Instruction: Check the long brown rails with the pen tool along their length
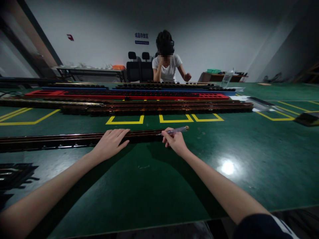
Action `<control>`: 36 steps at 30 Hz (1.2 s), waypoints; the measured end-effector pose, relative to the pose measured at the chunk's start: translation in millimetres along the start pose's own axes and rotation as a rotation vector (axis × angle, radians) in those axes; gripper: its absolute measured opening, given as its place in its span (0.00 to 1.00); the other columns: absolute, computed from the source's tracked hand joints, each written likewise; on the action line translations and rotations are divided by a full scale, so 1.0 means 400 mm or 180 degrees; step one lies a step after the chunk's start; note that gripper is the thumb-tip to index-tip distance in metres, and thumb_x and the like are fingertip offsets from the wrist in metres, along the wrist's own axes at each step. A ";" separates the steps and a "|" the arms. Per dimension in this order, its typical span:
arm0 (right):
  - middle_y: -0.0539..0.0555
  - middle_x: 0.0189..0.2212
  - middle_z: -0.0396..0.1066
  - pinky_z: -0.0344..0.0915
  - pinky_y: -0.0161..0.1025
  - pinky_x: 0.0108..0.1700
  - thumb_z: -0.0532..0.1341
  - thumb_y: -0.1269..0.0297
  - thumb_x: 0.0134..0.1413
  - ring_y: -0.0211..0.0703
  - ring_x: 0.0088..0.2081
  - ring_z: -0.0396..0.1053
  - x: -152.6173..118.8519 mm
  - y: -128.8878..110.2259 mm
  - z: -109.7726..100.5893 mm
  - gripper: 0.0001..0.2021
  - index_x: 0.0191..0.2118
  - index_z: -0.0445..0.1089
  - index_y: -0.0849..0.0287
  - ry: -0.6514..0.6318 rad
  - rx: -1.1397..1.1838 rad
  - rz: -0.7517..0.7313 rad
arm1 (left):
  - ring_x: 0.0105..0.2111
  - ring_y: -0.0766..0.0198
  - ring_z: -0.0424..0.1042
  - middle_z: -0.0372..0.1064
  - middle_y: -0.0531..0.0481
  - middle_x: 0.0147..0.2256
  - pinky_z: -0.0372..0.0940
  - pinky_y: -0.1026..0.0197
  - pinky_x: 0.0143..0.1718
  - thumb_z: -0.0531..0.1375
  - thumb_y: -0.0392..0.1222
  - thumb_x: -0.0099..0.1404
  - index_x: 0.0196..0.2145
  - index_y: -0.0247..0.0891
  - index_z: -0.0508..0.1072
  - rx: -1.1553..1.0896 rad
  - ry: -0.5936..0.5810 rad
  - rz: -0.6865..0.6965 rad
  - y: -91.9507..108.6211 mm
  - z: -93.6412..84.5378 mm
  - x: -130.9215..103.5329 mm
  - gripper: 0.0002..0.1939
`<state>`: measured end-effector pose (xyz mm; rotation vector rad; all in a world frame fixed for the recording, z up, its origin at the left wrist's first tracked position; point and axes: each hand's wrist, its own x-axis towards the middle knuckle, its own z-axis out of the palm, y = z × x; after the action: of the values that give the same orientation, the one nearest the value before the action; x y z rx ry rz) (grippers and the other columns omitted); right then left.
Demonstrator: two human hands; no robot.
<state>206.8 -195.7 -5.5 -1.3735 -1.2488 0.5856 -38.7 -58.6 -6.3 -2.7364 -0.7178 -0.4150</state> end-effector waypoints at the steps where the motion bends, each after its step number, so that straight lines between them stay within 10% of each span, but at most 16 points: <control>1: 0.46 0.17 0.66 0.57 0.28 0.15 0.60 0.53 0.52 0.31 0.14 0.63 -0.001 0.000 0.000 0.15 0.25 0.65 0.60 0.0078 0.0030 -0.0026 | 0.49 0.52 0.67 0.67 0.37 0.50 0.60 0.49 0.49 0.47 0.47 0.69 0.56 0.30 0.61 0.0000 0.0018 0.0007 0.000 0.001 0.000 0.23; 19: 0.46 0.10 0.61 0.54 0.29 0.12 0.60 0.63 0.45 0.32 0.11 0.57 -0.006 -0.026 -0.011 0.12 0.17 0.63 0.59 0.1282 0.0573 0.0165 | 0.49 0.53 0.67 0.67 0.38 0.51 0.60 0.49 0.48 0.45 0.48 0.69 0.56 0.32 0.61 -0.0016 0.0029 0.0002 0.000 0.001 -0.001 0.23; 36: 0.46 0.09 0.60 0.53 0.30 0.11 0.58 0.64 0.47 0.31 0.11 0.56 -0.004 -0.012 -0.014 0.12 0.17 0.62 0.59 0.1466 0.0496 0.0163 | 0.50 0.51 0.66 0.66 0.36 0.51 0.60 0.49 0.48 0.46 0.47 0.69 0.56 0.30 0.61 -0.0027 -0.0026 -0.0017 0.000 -0.003 -0.001 0.24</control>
<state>209.5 -200.1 -0.1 -1.3177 -0.7832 0.3634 -39.1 -59.2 -5.2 -2.7464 -0.7273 -0.4092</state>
